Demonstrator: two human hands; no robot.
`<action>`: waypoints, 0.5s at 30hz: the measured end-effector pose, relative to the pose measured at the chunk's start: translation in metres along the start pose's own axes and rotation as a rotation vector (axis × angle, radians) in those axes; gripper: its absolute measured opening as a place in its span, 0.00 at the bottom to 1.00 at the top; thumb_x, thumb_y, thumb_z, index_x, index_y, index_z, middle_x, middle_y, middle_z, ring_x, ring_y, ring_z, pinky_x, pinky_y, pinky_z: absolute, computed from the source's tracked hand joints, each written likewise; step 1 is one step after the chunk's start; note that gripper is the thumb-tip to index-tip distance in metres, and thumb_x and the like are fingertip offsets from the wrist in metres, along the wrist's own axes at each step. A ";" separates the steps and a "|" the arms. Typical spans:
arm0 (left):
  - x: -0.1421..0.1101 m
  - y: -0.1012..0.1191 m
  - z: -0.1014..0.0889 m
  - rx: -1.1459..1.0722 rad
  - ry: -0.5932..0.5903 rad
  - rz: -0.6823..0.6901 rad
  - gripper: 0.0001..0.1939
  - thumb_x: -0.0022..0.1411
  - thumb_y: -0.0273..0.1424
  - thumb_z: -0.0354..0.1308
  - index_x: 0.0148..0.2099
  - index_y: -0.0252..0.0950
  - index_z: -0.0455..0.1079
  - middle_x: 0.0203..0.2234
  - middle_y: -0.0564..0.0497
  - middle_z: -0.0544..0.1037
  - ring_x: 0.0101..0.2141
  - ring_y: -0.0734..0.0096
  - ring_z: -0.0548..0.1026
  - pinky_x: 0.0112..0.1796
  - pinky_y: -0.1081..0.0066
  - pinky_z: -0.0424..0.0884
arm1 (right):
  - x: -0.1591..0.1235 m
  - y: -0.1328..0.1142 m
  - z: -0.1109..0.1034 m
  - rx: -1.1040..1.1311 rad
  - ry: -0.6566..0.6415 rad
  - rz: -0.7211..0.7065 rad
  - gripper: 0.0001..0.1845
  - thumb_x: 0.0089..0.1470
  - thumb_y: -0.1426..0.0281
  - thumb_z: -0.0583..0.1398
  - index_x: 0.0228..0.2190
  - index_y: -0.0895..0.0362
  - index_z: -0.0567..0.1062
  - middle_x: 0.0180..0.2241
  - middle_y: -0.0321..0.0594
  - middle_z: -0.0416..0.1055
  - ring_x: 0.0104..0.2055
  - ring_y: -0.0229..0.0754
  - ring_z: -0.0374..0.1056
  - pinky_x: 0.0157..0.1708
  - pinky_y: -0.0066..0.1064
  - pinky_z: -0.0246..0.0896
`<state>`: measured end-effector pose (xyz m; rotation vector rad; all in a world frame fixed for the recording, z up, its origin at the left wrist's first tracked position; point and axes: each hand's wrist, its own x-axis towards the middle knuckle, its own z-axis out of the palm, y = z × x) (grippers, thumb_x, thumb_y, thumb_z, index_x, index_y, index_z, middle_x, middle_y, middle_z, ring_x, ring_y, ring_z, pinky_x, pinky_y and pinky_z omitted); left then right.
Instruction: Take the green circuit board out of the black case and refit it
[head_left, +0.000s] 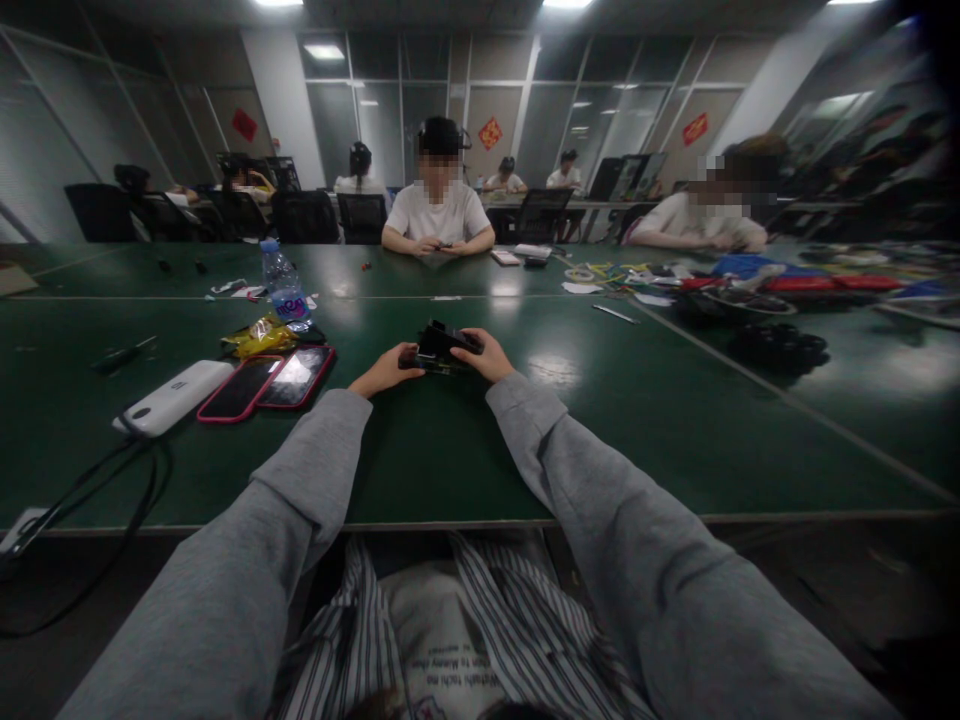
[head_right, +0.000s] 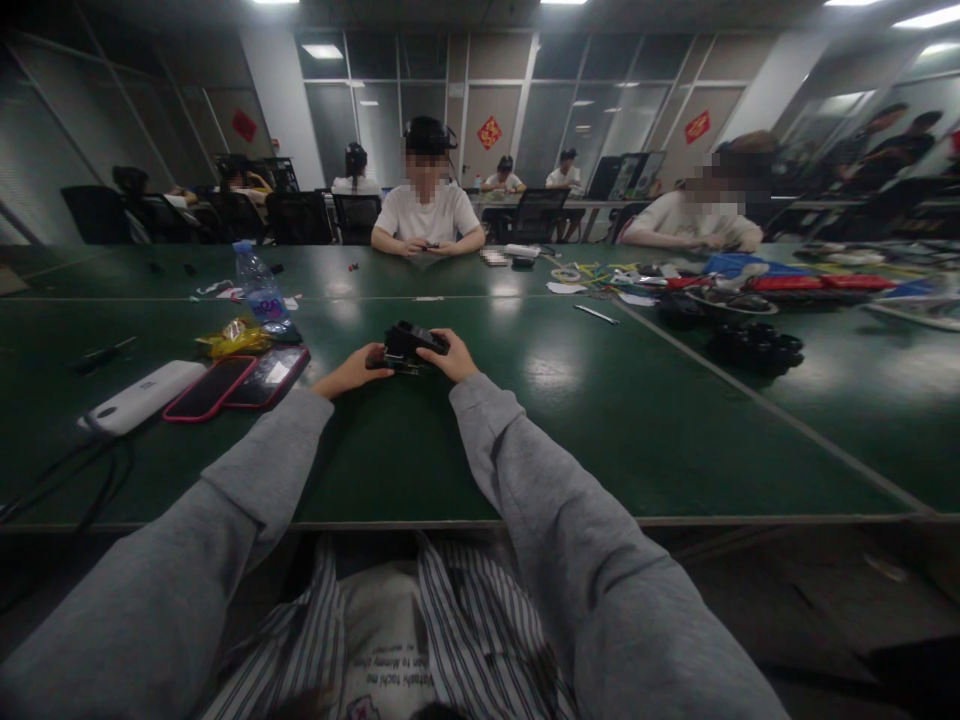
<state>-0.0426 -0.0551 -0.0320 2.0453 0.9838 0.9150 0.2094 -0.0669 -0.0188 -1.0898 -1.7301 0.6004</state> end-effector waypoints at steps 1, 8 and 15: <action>0.000 -0.001 0.000 0.002 -0.004 0.000 0.32 0.52 0.33 0.66 0.57 0.32 0.62 0.51 0.37 0.72 0.50 0.55 0.72 0.51 0.50 0.66 | 0.002 0.001 -0.002 0.000 0.040 0.017 0.33 0.44 0.48 0.64 0.46 0.56 0.69 0.44 0.45 0.72 0.47 0.49 0.69 0.49 0.42 0.64; -0.001 -0.001 -0.001 0.009 -0.015 -0.005 0.31 0.52 0.34 0.66 0.57 0.34 0.64 0.51 0.39 0.73 0.51 0.55 0.72 0.52 0.49 0.64 | 0.008 0.023 -0.023 -0.227 0.263 0.134 0.34 0.47 0.51 0.63 0.48 0.60 0.66 0.48 0.53 0.68 0.51 0.54 0.64 0.53 0.48 0.57; 0.000 0.000 0.000 0.017 -0.009 -0.009 0.30 0.52 0.34 0.67 0.56 0.33 0.64 0.50 0.39 0.73 0.49 0.56 0.73 0.52 0.50 0.65 | 0.000 0.036 -0.027 -0.453 0.268 0.204 0.27 0.43 0.61 0.67 0.44 0.58 0.69 0.46 0.53 0.68 0.52 0.60 0.60 0.52 0.53 0.55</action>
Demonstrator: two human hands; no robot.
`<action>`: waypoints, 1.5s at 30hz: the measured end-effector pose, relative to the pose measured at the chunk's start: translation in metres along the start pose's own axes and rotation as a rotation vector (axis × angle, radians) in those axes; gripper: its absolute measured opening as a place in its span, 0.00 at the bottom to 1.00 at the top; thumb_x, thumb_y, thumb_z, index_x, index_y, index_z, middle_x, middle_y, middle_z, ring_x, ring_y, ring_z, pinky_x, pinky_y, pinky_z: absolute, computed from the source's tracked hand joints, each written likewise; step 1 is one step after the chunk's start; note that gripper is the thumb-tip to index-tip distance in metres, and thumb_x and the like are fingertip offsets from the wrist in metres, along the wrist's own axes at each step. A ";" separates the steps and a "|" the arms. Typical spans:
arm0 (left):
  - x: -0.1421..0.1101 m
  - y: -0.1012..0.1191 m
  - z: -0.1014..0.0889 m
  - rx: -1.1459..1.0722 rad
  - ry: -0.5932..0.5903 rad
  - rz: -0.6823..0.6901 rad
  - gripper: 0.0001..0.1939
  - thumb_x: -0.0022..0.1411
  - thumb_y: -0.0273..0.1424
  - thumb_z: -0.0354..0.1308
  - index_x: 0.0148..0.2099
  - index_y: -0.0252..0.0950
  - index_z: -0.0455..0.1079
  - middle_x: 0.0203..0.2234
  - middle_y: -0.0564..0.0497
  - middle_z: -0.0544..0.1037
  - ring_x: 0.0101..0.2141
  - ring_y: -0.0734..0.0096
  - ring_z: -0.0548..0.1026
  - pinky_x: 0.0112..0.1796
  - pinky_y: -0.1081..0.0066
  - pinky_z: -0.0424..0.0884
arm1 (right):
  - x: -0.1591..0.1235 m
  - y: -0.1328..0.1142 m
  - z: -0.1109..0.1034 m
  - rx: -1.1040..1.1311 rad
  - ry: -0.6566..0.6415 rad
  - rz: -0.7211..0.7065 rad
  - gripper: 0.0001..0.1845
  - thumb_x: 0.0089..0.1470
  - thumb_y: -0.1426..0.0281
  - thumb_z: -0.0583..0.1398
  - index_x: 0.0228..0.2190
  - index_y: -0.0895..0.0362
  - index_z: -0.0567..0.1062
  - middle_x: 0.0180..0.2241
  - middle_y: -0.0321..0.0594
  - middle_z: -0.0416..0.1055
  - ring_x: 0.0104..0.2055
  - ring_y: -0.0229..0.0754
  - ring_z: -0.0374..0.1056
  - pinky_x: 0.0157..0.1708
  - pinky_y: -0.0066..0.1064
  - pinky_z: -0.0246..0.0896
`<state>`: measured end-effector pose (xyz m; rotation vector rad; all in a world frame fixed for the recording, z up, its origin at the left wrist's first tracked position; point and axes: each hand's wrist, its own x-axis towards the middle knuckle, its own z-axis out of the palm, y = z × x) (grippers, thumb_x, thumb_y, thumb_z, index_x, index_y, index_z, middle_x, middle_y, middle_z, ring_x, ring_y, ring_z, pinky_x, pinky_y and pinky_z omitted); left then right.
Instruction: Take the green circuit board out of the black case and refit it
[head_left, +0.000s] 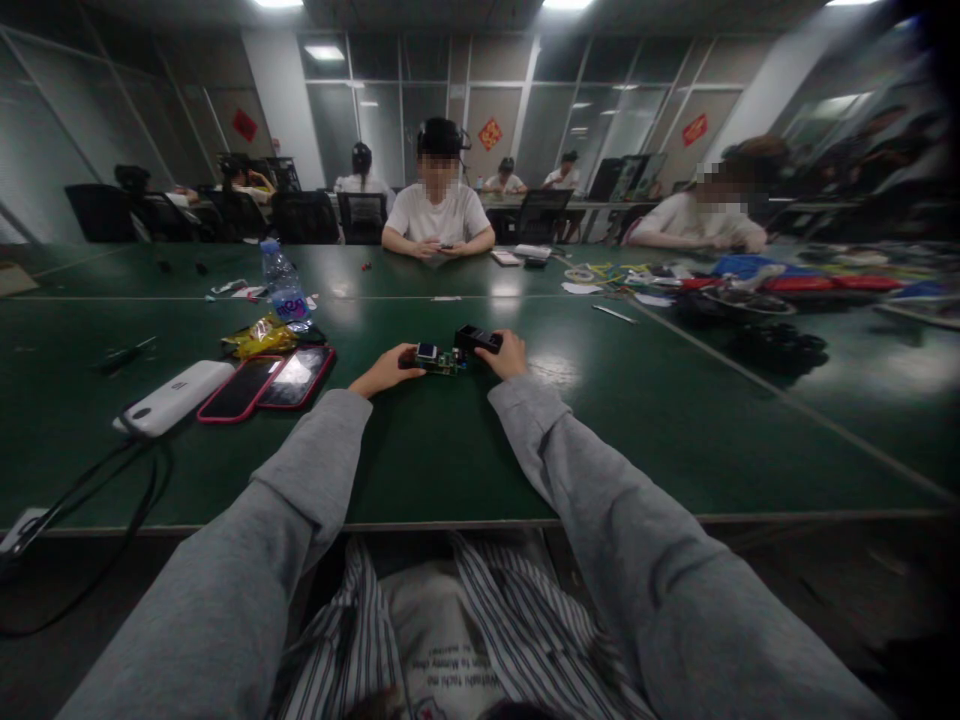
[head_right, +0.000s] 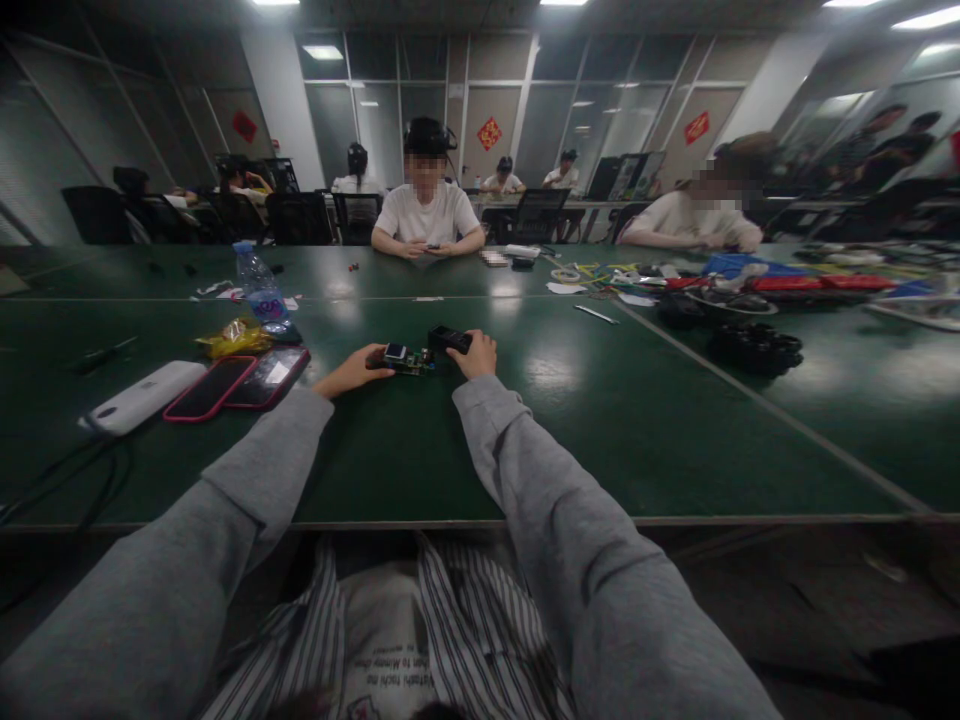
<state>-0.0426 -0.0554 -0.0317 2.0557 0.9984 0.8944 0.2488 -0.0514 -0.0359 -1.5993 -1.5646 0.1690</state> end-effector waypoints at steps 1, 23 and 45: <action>0.000 0.000 0.000 0.001 0.000 0.000 0.30 0.52 0.34 0.67 0.56 0.33 0.64 0.50 0.39 0.74 0.49 0.56 0.73 0.52 0.50 0.65 | -0.001 0.000 0.001 -0.020 -0.001 0.002 0.28 0.43 0.61 0.67 0.45 0.58 0.68 0.47 0.53 0.68 0.52 0.60 0.60 0.51 0.52 0.56; 0.001 -0.002 0.000 -0.002 -0.014 -0.009 0.29 0.52 0.35 0.66 0.56 0.34 0.64 0.51 0.39 0.73 0.50 0.55 0.73 0.51 0.50 0.65 | -0.004 -0.013 -0.005 -0.106 0.099 -0.095 0.24 0.55 0.55 0.57 0.48 0.56 0.70 0.48 0.53 0.64 0.53 0.60 0.56 0.50 0.52 0.56; 0.001 -0.001 -0.001 0.006 -0.004 -0.013 0.30 0.52 0.34 0.67 0.55 0.31 0.64 0.51 0.36 0.73 0.49 0.55 0.73 0.51 0.50 0.66 | -0.009 -0.050 -0.013 0.424 -0.208 -0.327 0.32 0.45 0.54 0.65 0.49 0.54 0.67 0.46 0.44 0.70 0.49 0.50 0.68 0.51 0.43 0.62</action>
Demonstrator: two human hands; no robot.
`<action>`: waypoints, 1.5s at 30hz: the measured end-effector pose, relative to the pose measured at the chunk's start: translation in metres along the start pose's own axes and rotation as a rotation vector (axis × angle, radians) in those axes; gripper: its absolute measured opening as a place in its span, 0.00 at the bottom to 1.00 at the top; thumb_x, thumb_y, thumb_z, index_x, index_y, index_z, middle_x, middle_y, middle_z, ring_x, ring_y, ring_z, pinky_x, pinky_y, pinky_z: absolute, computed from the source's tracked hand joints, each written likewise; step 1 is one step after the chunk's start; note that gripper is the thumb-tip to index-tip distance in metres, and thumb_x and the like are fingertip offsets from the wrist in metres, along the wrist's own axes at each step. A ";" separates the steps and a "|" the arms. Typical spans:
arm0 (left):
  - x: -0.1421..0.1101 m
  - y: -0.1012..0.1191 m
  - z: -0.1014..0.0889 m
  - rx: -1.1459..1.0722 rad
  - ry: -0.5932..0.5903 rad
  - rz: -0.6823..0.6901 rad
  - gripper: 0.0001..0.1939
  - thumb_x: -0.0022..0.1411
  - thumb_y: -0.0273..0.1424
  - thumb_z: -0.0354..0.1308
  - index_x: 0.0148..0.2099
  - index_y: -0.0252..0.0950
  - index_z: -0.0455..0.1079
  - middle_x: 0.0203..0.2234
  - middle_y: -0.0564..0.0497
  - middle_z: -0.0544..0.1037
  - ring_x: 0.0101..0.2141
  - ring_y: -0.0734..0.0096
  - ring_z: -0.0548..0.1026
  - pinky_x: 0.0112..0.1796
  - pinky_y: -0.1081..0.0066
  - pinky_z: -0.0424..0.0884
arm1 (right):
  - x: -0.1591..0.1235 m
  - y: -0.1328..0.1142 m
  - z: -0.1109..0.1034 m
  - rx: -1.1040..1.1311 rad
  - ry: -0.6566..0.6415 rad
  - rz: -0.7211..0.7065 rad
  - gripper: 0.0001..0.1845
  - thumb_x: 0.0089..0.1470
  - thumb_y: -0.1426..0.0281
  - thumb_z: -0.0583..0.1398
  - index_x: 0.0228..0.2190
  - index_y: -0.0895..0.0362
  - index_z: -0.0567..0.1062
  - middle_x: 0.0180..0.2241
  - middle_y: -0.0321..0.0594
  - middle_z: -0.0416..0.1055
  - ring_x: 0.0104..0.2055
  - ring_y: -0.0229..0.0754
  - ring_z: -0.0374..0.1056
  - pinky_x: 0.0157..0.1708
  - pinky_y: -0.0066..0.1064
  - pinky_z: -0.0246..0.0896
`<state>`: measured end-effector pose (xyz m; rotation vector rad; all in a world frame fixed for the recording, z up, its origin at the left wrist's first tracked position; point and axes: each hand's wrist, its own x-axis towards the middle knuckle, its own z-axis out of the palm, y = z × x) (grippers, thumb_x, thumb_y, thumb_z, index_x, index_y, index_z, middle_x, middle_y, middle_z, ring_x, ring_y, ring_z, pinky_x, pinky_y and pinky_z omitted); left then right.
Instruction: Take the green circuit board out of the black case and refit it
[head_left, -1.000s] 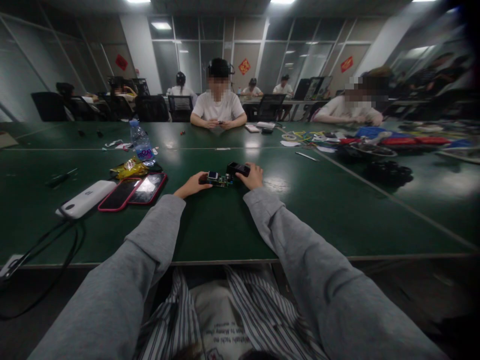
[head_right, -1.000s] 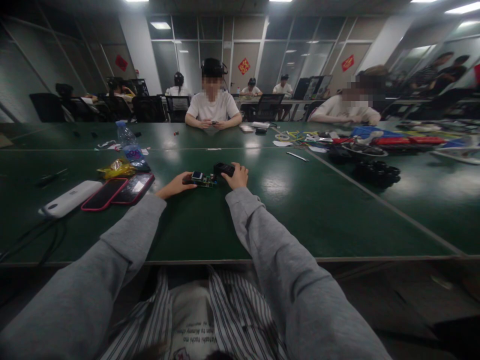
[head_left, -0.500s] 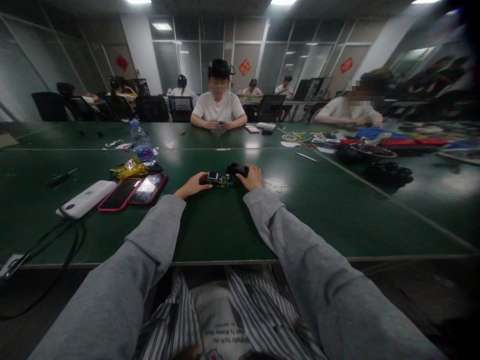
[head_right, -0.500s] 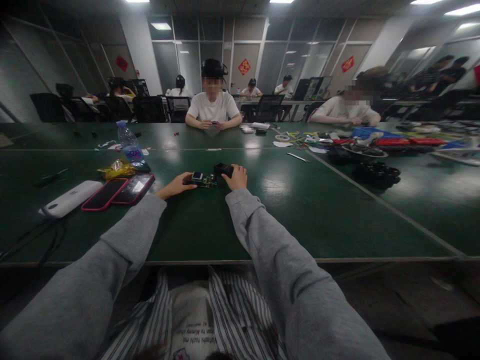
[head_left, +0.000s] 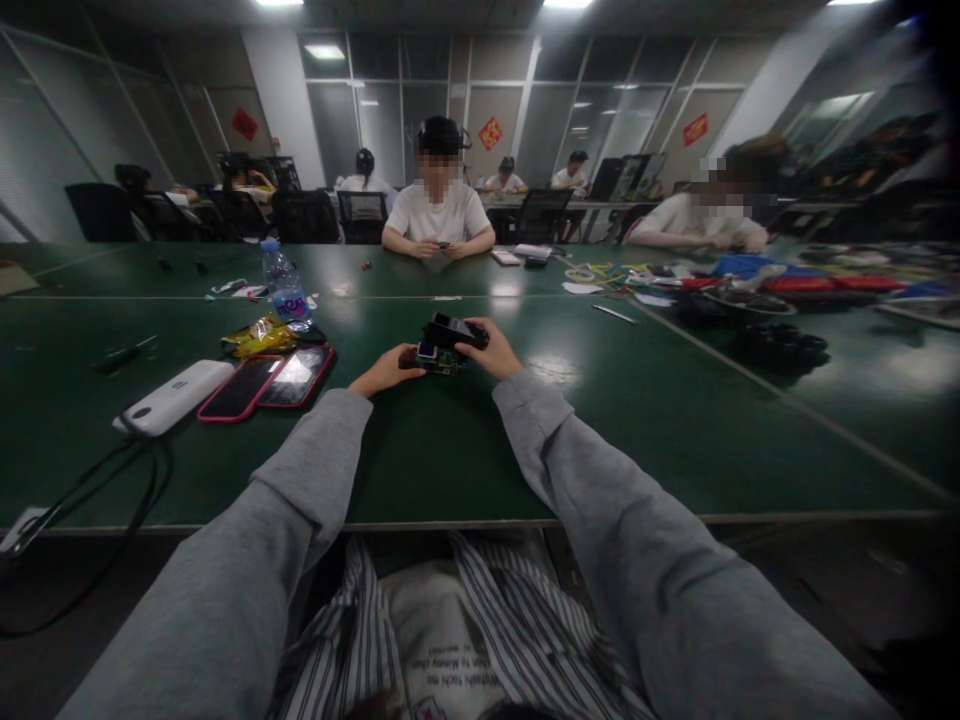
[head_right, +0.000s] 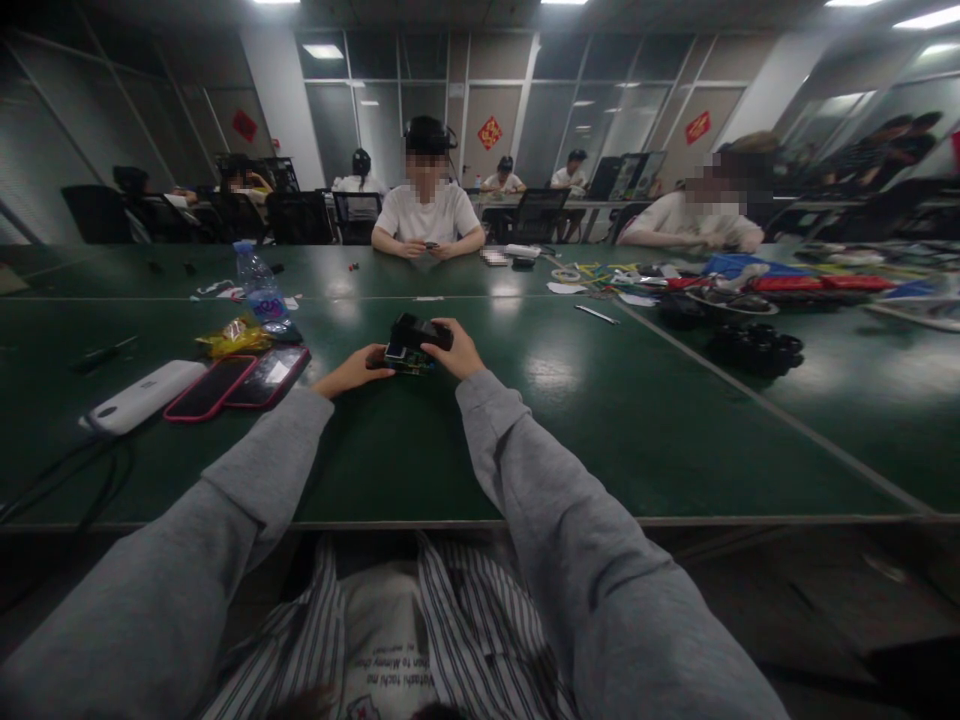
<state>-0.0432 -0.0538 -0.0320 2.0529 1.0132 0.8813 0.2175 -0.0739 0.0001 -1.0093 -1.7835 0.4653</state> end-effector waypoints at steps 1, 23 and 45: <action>0.000 0.001 0.000 -0.003 0.003 0.001 0.30 0.52 0.34 0.67 0.55 0.31 0.64 0.51 0.36 0.73 0.49 0.55 0.73 0.51 0.50 0.66 | -0.002 -0.003 0.002 0.013 -0.039 -0.026 0.32 0.45 0.54 0.65 0.49 0.55 0.67 0.46 0.44 0.70 0.49 0.50 0.68 0.51 0.43 0.61; -0.003 0.010 0.002 -0.051 0.004 0.020 0.36 0.47 0.34 0.70 0.56 0.31 0.60 0.52 0.36 0.71 0.52 0.51 0.71 0.52 0.49 0.66 | -0.008 0.010 0.011 -0.214 -0.173 -0.166 0.34 0.42 0.62 0.69 0.50 0.53 0.66 0.46 0.45 0.70 0.49 0.54 0.68 0.50 0.49 0.62; -0.002 0.006 0.002 0.028 0.055 0.064 0.44 0.39 0.37 0.73 0.57 0.32 0.61 0.55 0.36 0.66 0.55 0.47 0.66 0.55 0.48 0.61 | -0.011 0.020 0.016 -0.307 -0.268 -0.121 0.38 0.38 0.57 0.70 0.50 0.55 0.67 0.44 0.47 0.70 0.47 0.55 0.67 0.48 0.49 0.62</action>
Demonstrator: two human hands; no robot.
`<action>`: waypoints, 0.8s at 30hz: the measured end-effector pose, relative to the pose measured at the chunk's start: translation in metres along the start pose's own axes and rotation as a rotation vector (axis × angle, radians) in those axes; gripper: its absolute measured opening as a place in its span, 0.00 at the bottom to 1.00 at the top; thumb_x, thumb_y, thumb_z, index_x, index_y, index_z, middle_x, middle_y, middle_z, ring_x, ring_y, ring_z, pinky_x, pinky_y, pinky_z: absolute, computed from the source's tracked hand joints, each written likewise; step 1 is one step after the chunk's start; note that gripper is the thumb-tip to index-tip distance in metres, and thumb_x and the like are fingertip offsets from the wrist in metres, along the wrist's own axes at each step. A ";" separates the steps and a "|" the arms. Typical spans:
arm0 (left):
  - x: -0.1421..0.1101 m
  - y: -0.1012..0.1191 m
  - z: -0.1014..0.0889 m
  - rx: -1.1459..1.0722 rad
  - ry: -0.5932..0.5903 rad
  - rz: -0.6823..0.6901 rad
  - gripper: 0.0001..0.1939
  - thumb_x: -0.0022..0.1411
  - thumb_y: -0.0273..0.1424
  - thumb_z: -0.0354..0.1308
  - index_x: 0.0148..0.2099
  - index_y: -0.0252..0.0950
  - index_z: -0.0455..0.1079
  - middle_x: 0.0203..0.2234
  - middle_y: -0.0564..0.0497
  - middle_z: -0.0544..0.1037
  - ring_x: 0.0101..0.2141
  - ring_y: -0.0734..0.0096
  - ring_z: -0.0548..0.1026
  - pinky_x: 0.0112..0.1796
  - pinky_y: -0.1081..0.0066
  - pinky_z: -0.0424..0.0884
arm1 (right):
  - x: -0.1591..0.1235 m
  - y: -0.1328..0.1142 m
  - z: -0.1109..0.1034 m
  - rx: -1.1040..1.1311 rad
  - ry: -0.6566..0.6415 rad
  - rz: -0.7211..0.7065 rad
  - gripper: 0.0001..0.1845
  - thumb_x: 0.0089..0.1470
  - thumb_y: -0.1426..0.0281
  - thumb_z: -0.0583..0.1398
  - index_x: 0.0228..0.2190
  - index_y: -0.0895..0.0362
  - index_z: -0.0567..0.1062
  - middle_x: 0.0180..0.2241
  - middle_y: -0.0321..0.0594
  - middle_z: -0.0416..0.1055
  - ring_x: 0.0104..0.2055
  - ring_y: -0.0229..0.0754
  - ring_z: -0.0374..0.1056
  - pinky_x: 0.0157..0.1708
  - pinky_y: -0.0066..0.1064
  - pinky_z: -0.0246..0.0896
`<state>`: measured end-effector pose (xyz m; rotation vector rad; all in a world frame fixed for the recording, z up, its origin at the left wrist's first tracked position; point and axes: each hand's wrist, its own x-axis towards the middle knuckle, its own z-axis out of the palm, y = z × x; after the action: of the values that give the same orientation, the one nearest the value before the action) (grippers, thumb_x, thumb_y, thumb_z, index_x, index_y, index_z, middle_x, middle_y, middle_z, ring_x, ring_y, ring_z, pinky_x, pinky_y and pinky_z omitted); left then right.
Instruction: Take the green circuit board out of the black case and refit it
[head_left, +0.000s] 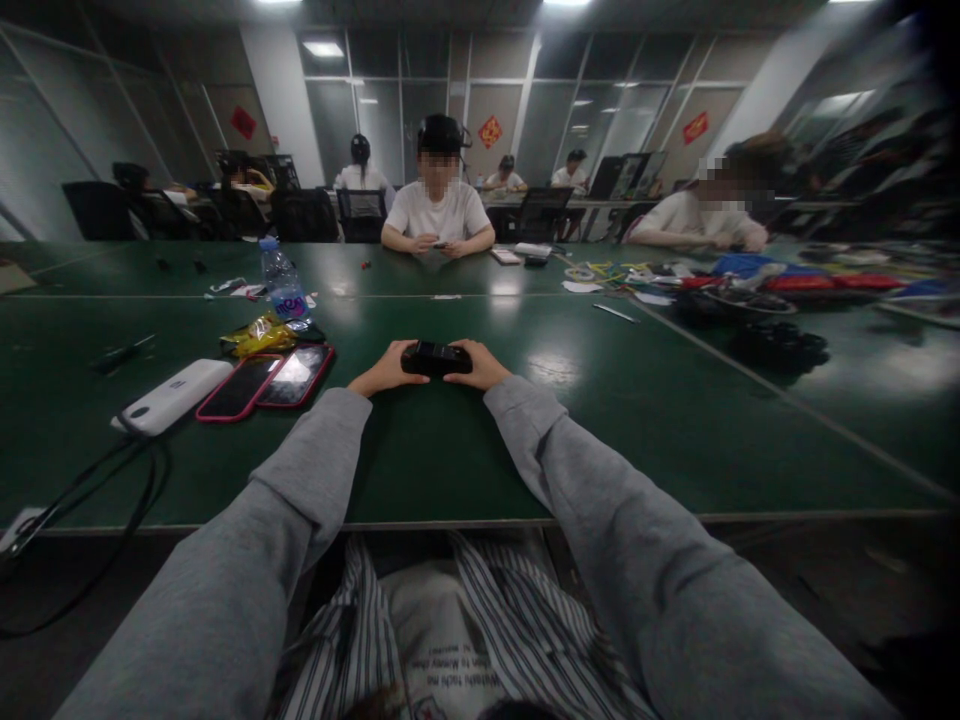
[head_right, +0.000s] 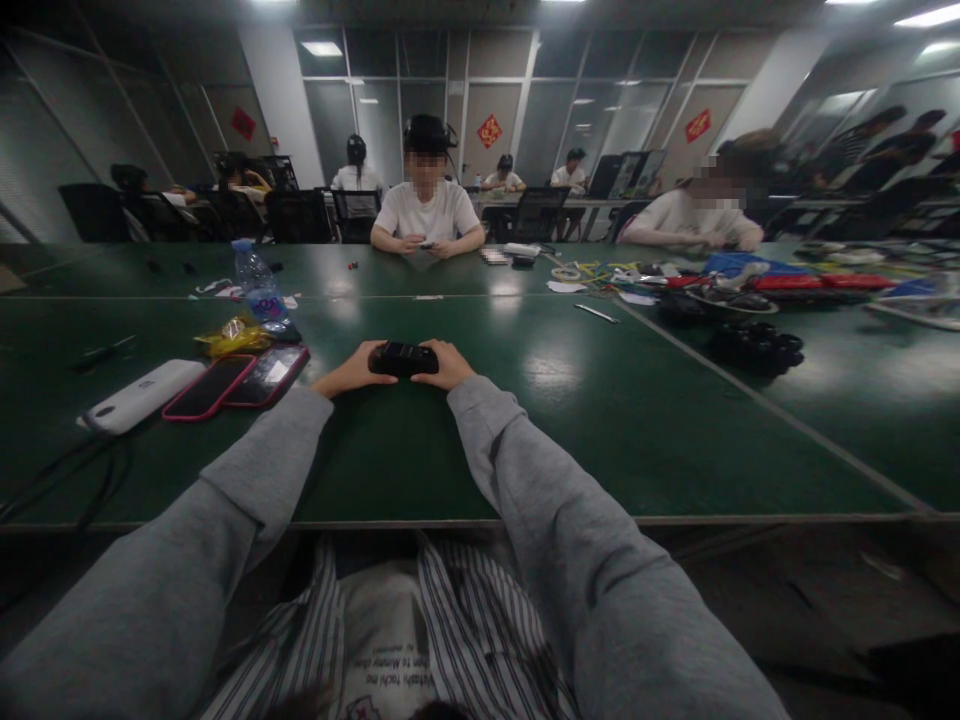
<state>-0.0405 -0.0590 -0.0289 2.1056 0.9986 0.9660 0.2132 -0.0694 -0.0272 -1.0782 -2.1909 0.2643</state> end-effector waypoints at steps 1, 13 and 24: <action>0.000 0.000 0.000 0.008 0.007 0.002 0.45 0.38 0.37 0.74 0.58 0.33 0.61 0.56 0.35 0.64 0.56 0.46 0.64 0.56 0.48 0.60 | 0.000 0.001 0.001 0.021 0.023 0.016 0.39 0.39 0.55 0.69 0.51 0.54 0.66 0.45 0.47 0.70 0.47 0.55 0.67 0.49 0.49 0.62; -0.001 0.002 0.000 -0.039 -0.028 0.026 0.36 0.55 0.39 0.65 0.62 0.38 0.57 0.53 0.40 0.69 0.50 0.57 0.71 0.51 0.54 0.66 | 0.005 -0.004 -0.002 0.312 0.043 0.091 0.24 0.54 0.51 0.57 0.45 0.54 0.73 0.43 0.43 0.73 0.46 0.46 0.70 0.50 0.43 0.63; 0.000 0.004 -0.001 -0.065 -0.030 0.013 0.32 0.52 0.38 0.67 0.57 0.36 0.61 0.48 0.41 0.72 0.48 0.59 0.72 0.50 0.55 0.66 | 0.002 -0.005 -0.004 0.327 0.008 0.062 0.25 0.54 0.54 0.59 0.48 0.54 0.72 0.47 0.44 0.72 0.50 0.47 0.69 0.53 0.44 0.62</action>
<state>-0.0399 -0.0615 -0.0253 2.0690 0.9273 0.9581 0.2113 -0.0714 -0.0207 -0.9608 -2.0194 0.6209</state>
